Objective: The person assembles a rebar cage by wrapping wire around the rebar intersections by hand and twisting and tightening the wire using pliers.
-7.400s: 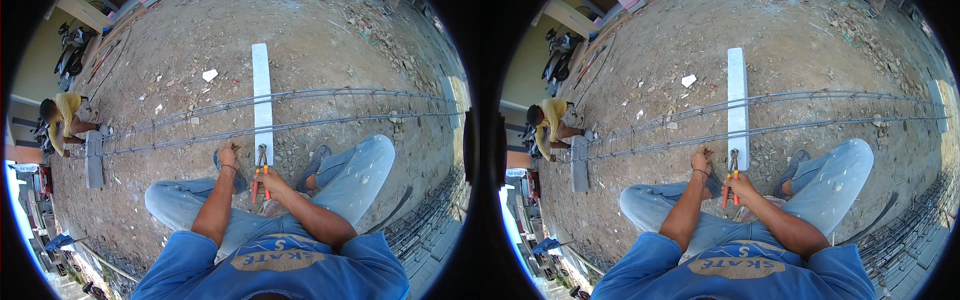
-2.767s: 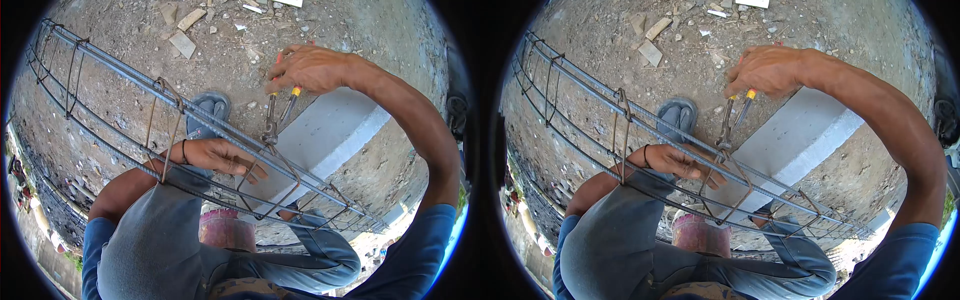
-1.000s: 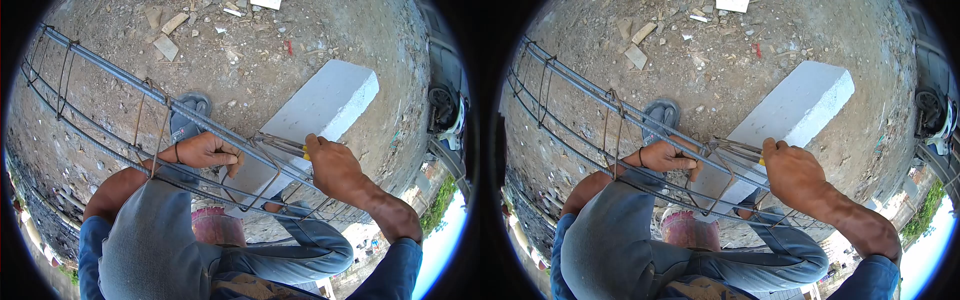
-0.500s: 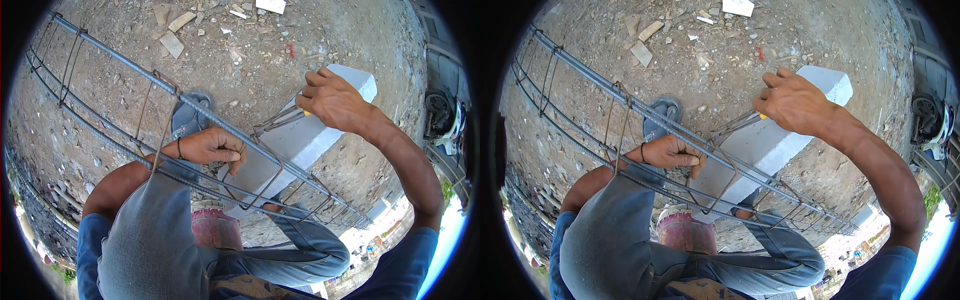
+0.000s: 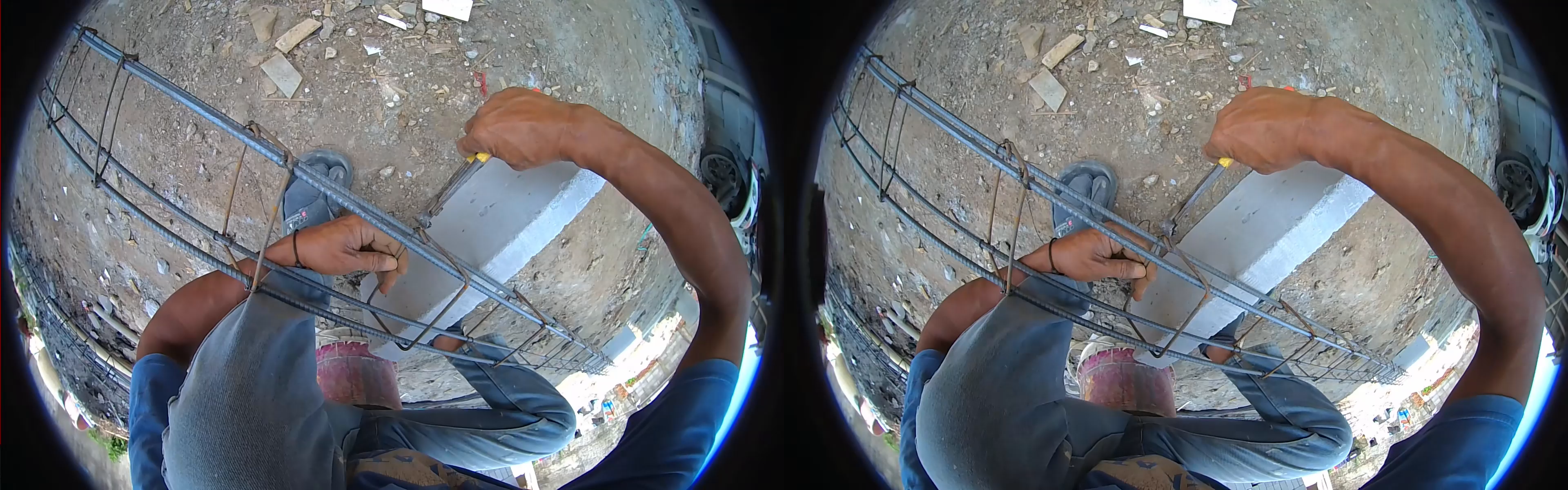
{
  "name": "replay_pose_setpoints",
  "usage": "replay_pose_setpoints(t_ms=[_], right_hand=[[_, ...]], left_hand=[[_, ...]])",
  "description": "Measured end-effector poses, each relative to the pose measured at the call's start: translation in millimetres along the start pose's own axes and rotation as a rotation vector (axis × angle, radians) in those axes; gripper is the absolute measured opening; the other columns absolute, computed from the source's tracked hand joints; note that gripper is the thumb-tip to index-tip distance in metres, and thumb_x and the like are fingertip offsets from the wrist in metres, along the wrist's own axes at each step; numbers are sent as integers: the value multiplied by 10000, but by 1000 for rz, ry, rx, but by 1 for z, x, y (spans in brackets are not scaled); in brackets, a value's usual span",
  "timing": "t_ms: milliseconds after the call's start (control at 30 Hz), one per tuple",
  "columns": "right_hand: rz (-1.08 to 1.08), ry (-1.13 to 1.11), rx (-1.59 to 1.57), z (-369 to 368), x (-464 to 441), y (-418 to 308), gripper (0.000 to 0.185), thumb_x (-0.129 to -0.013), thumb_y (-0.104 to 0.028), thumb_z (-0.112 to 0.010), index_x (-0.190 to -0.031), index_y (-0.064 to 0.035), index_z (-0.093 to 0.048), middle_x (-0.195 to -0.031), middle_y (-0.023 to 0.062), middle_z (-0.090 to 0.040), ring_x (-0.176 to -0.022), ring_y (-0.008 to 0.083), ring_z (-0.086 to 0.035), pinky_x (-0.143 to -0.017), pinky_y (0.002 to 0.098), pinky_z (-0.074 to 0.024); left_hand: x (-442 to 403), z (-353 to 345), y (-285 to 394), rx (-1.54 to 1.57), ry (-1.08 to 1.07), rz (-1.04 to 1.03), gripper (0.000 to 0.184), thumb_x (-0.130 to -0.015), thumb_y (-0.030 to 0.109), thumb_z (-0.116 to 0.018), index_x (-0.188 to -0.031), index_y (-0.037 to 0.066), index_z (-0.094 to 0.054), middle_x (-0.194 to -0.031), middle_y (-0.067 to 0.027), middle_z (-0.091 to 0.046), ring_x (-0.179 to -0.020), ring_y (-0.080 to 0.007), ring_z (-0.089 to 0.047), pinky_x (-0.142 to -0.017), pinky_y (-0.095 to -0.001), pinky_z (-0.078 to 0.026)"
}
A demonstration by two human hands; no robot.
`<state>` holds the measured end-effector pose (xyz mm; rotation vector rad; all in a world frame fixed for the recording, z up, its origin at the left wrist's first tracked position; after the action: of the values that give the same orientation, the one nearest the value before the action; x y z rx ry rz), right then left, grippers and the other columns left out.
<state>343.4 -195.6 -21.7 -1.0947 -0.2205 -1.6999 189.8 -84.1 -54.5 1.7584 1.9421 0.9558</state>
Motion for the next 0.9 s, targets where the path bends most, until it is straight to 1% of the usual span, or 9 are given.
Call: replay_pose_setpoints(t_ms=[100, 167, 267, 500, 567, 767, 833, 867, 900], right_hand=[[11, 12, -10, 2, 5, -5, 162, -760, -64, -649, -915, -29, -679, -854, 159, -691, -895, 370, -681, -785, 494, -521], [-96, -88, -105, -3, 12, -4, 165, -773, -83, -659, -926, -34, -695, -862, 169, -704, -897, 385, -688, -800, 483, -531], [-224, -178, -118, 0, 15, -5, 166, -789, -100, -657, -931, -36, -717, -875, 176, -715, -905, 391, -694, -798, 477, -545], [-357, -91, -98, -16, 22, -2, 173, -768, -90, -638, -904, -47, -737, -882, 194, -719, -895, 384, -701, -785, 478, -556], [-385, -60, -208, -23, 26, -5, 138, -735, -30, -626, -814, 22, -727, -881, 224, -719, -852, 394, -711, -736, 470, -569], [-509, -203, -428, -31, 55, -23, 148, -747, -33, -615, -822, 38, -721, -844, 235, -705, -820, 394, -704, -708, 469, -564], [-474, -278, -589, -46, 61, -37, 197, -833, -134, -676, -841, 59, -713, -814, 263, -688, -823, 418, -690, -725, 470, -545], [-412, -268, -664, -50, 62, -48, 279, -859, -182, -717, -816, 93, -693, -752, 257, -671, -719, 385, -688, -667, 450, -540], [-514, -395, -940, -67, 72, -61, 333, -865, -209, -737, -859, 117, -671, -724, 242, -653, -624, 339, -663, -614, 432, -529]], left_hand=[[0, -1, -1, -28, -5, 2, 160, -1036, 78, -479, -1040, -6, -615, -867, -63, -696, -854, -134, -664, -800, -293, -511], [-1, 0, -4, -12, -1, -1, 156, -1031, 75, -485, -1033, -3, -619, -870, -59, -699, -853, -131, -660, -795, -292, -508], [-2, 0, -2, -32, -4, -11, 155, -1031, 82, -492, -1025, -4, -621, -872, -59, -701, -853, -128, -658, -793, -288, -506], [-2, -1, -2, -11, -17, -27, 168, -1037, 88, -487, -1017, -16, -618, -874, -69, -699, -852, -138, -671, -792, -292, -517], [-1, -2, -1, 33, -13, -31, 178, -1039, 87, -480, -1021, -30, -614, -877, -77, -694, -854, -148, -682, -785, -295, -530], [-3, -4, -2, 53, -12, -21, 181, -1040, 78, -471, -1028, -38, -609, -872, -85, -680, -872, -169, -691, -782, -299, -539], [-2, -4, -4, 59, -8, -24, 178, -1040, 72, -467, -1027, -37, -607, -873, -84, -679, -867, -167, -689, -778, -300, -537], [-2, -4, -5, 67, 5, -23, 176, -1040, 67, -463, -1027, -36, -605, -873, -84, -677, -862, -166, -688, -774, -300, -536], [-2, -4, -5, 69, 2, -23, 176, -1040, 67, -463, -1027, -36, -605, -873, -84, -677, -862, -166, -688, -774, -300, -536]])
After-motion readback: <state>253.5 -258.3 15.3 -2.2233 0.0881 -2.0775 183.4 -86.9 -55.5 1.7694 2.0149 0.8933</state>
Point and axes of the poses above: each hand's wrist, its own x-axis away from the middle knuckle, its own z-axis out of the back of the hand, y = z × x, the point moved 9 cm from there along -x, towards the middle knuckle
